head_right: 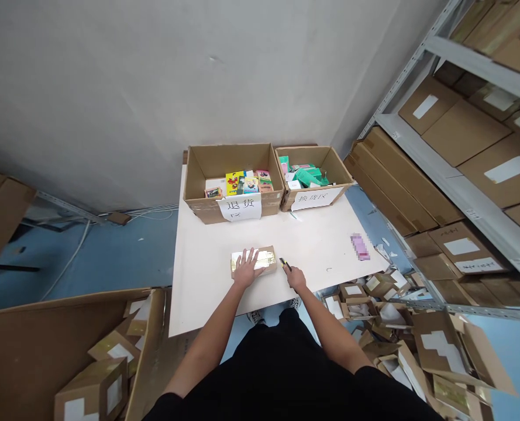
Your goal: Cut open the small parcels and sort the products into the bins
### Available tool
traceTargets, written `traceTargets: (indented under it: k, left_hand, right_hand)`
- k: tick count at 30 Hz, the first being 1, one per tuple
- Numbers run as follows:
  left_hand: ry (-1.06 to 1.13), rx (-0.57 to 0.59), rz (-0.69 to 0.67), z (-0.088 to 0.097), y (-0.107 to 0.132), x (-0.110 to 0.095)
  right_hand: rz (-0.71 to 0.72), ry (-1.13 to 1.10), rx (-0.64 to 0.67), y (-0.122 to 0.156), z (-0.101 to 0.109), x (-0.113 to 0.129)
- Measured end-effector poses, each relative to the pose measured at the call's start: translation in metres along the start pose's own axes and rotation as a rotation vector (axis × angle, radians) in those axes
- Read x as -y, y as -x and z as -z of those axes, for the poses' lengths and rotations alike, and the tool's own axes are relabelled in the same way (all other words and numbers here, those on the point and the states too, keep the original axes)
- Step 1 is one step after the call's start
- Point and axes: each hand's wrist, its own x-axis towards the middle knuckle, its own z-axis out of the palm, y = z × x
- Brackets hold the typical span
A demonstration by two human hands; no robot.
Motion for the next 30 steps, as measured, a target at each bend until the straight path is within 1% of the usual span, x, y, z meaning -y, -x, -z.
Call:
traceTargets:
  k: [2,6,9,11,15,17,19,21,23,24,25,27,30]
  left_hand:
    - [-0.006,0.003,-0.001,0.0,0.0,0.0]
    - [-0.012,0.0,0.006,0.001,0.002,-0.002]
    - [-0.012,0.01,0.01,0.002,0.003,-0.003]
    - [-0.012,0.017,0.013,0.002,0.003,-0.004]
    - [-0.015,0.02,0.021,0.003,0.002,-0.005]
    - [-0.018,0.023,0.024,0.006,0.0,-0.004]
    - [-0.02,0.028,0.023,0.012,-0.003,0.001]
    - [-0.03,0.029,0.012,0.018,-0.008,0.009]
    - [-0.046,0.032,0.027,0.024,-0.014,0.019]
    - [-0.055,0.036,0.051,0.026,-0.017,0.023]
    - [-0.062,0.038,0.08,0.027,-0.02,0.026]
    - [-0.073,0.027,0.144,0.027,-0.023,0.027]
    - [-0.085,-0.043,0.249,0.023,-0.026,0.017]
  right_hand:
    - [0.005,-0.034,-0.022,-0.006,-0.001,0.007]
    - [0.033,-0.031,-0.007,-0.026,-0.003,0.032]
    - [0.042,-0.029,0.032,-0.033,-0.003,0.038]
    - [0.048,-0.029,0.063,-0.03,-0.001,0.03]
    - [0.055,0.014,0.129,-0.014,0.006,0.002]
    - [0.049,-0.017,0.13,-0.009,0.006,-0.011]
    - [-0.014,-0.102,0.076,-0.007,0.004,-0.024]
    - [-0.116,-0.17,-0.012,-0.009,0.0,-0.036]
    - [-0.2,-0.183,-0.114,-0.015,-0.002,-0.047]
    - [-0.219,-0.187,-0.164,-0.021,0.0,-0.052]
    - [-0.224,-0.202,-0.205,-0.027,0.004,-0.055]
    - [-0.199,-0.256,-0.262,-0.045,0.02,-0.058]
    - [-0.102,-0.252,-0.328,-0.076,0.057,-0.053]
